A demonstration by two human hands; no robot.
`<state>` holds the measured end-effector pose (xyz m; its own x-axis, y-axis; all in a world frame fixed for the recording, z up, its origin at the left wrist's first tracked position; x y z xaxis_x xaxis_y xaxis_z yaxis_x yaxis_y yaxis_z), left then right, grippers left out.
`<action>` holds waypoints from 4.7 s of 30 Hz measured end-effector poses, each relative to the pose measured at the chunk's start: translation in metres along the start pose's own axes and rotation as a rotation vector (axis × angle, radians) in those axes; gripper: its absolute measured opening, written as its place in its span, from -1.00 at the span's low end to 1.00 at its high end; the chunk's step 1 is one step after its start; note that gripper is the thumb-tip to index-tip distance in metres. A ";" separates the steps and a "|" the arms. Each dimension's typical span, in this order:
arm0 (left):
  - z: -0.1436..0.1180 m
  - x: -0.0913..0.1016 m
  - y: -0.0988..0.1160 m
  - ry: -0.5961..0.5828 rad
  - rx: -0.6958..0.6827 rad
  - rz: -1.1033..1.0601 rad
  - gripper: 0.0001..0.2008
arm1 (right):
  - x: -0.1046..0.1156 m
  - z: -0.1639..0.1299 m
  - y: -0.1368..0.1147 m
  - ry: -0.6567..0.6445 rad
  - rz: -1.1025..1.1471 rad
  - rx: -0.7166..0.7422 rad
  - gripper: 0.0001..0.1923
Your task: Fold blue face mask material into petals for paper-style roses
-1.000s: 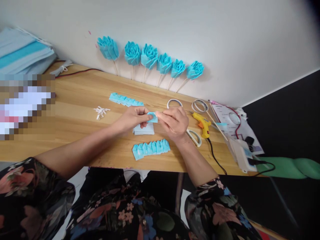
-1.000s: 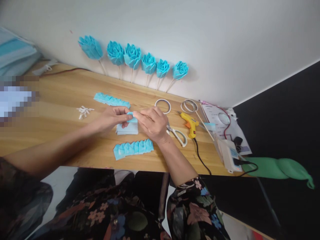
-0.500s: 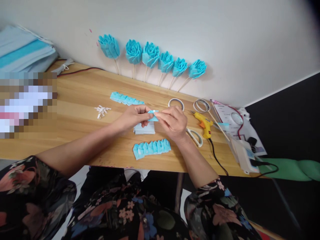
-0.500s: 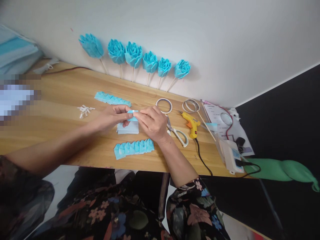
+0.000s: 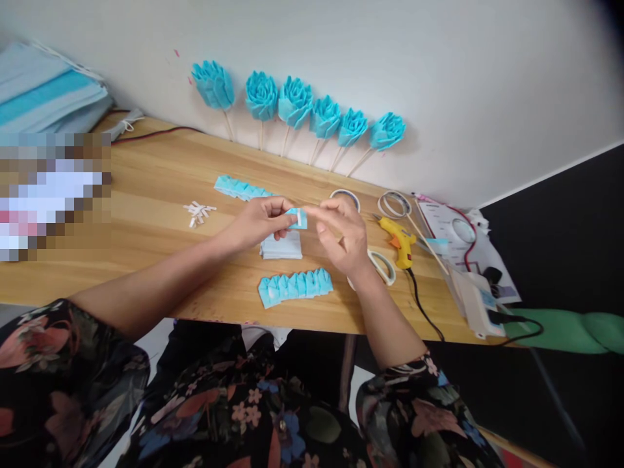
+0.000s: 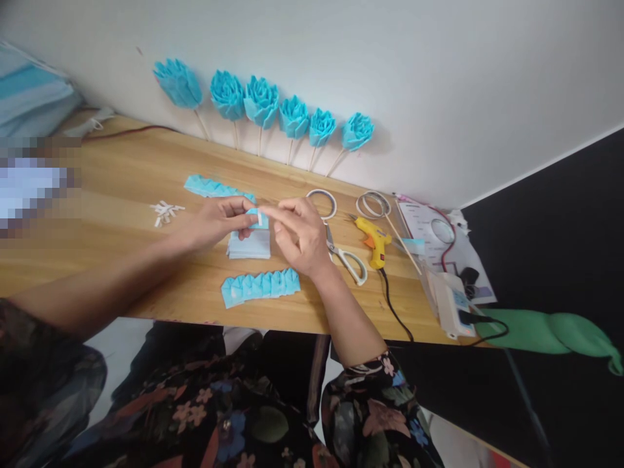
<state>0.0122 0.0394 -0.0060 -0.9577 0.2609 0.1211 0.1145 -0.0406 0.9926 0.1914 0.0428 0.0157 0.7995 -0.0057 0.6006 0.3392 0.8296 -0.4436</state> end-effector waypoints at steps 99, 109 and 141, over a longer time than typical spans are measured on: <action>0.000 -0.005 -0.005 -0.034 -0.065 0.220 -0.76 | -0.019 -0.013 0.026 0.001 0.513 -0.557 -0.54; 0.001 -0.001 -0.004 0.039 -0.016 0.157 -0.75 | -0.019 -0.010 0.028 -0.074 0.485 -0.637 -0.73; -0.002 0.004 0.001 0.147 -0.025 0.175 -0.70 | 0.055 -0.038 0.056 -0.282 -0.464 -0.752 -0.80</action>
<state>0.0075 0.0383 -0.0047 -0.9520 0.1050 0.2875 0.2779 -0.0974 0.9557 0.2732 0.0678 -0.0013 0.3868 -0.0283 0.9217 0.9062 0.1970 -0.3742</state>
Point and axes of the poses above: each hand's wrist, its own z-axis towards the middle knuckle, its own x-axis out of the back of the hand, y = z × x, the point moved 4 cm from there along z, towards the middle knuckle, and after that the axes turned 4 degrees about z, right-handed, at the moved point
